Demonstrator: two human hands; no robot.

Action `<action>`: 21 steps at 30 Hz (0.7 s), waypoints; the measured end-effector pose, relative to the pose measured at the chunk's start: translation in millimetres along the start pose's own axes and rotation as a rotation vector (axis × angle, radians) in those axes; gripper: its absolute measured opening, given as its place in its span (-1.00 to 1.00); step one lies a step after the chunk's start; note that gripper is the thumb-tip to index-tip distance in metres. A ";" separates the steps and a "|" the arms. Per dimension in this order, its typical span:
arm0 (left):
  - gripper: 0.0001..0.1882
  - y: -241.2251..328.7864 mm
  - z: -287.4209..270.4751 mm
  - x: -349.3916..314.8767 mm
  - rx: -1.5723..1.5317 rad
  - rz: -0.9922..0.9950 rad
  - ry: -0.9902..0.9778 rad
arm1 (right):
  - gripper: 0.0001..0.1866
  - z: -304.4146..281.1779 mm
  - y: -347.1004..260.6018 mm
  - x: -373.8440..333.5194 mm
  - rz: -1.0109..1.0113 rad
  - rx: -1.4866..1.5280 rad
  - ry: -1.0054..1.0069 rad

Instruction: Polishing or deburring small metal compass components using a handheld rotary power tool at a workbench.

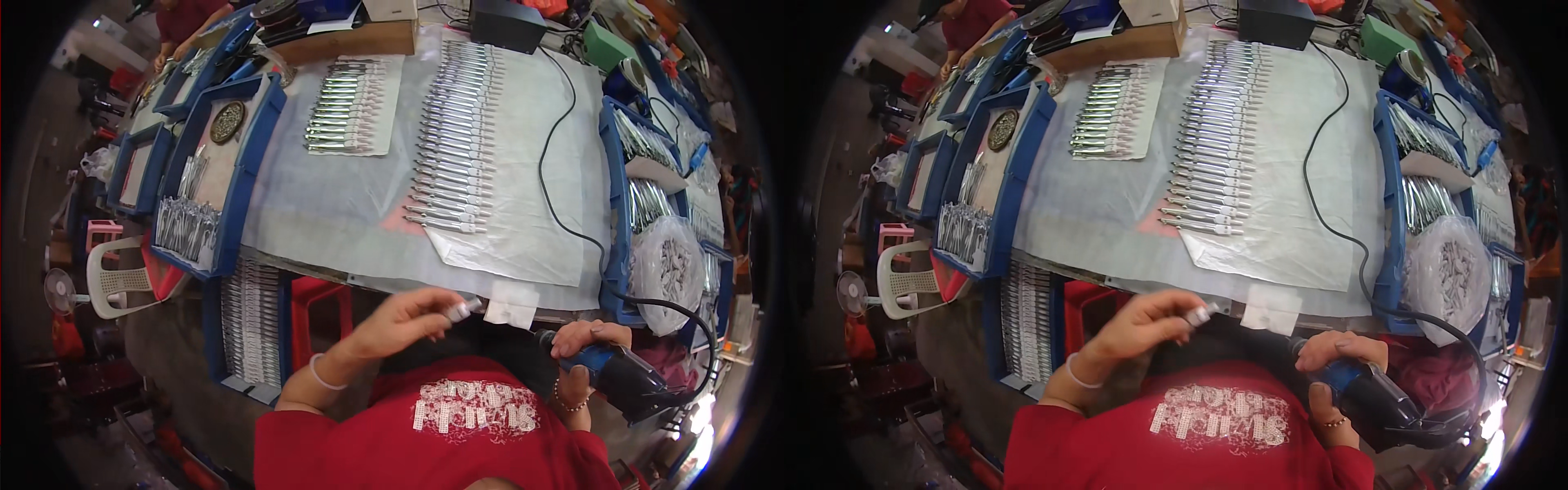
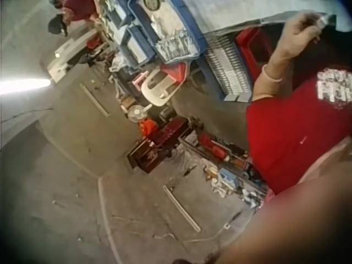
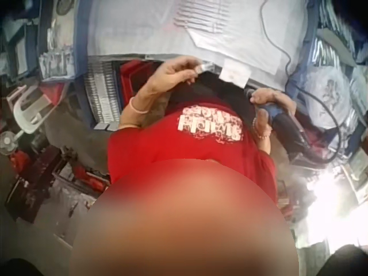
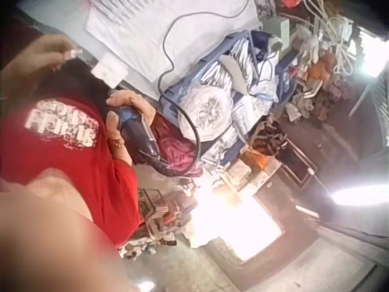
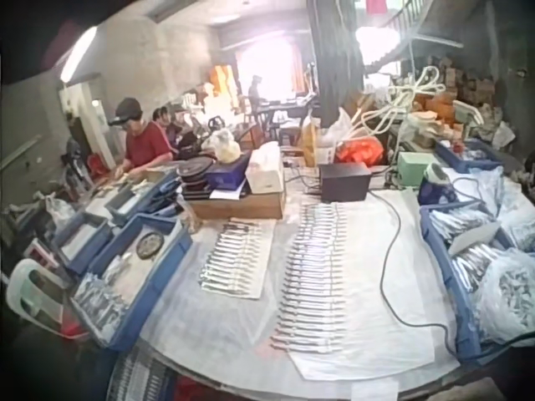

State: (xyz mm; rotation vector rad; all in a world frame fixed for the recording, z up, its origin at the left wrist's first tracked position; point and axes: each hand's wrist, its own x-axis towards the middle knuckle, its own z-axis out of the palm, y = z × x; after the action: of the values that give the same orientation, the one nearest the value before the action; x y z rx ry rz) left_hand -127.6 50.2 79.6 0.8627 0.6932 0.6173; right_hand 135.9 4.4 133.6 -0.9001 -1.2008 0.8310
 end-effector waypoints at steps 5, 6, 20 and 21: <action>-0.75 62.1 -63.3 20.6 0.305 0.328 0.302 | -0.46 -8.5 -2.0 -3.2 0.119 0.004 -0.070; -0.76 77.1 -82.6 30.4 0.391 0.393 0.329 | -0.46 -9.9 -1.3 -3.8 0.113 0.008 -0.069; -0.80 220.6 -308.4 235.8 1.157 0.453 0.337 | -0.54 -8.5 -16.8 10.4 0.262 -0.105 -0.159; -0.82 225.2 -315.6 238.6 1.186 0.414 0.291 | -0.54 -9.3 -16.4 12.3 0.269 -0.087 -0.163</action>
State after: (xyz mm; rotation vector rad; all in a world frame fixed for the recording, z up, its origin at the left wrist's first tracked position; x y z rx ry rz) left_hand -262.8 484.1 52.0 2.0771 1.1810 0.6876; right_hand 148.2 7.4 152.3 -1.0974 -1.2818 1.0914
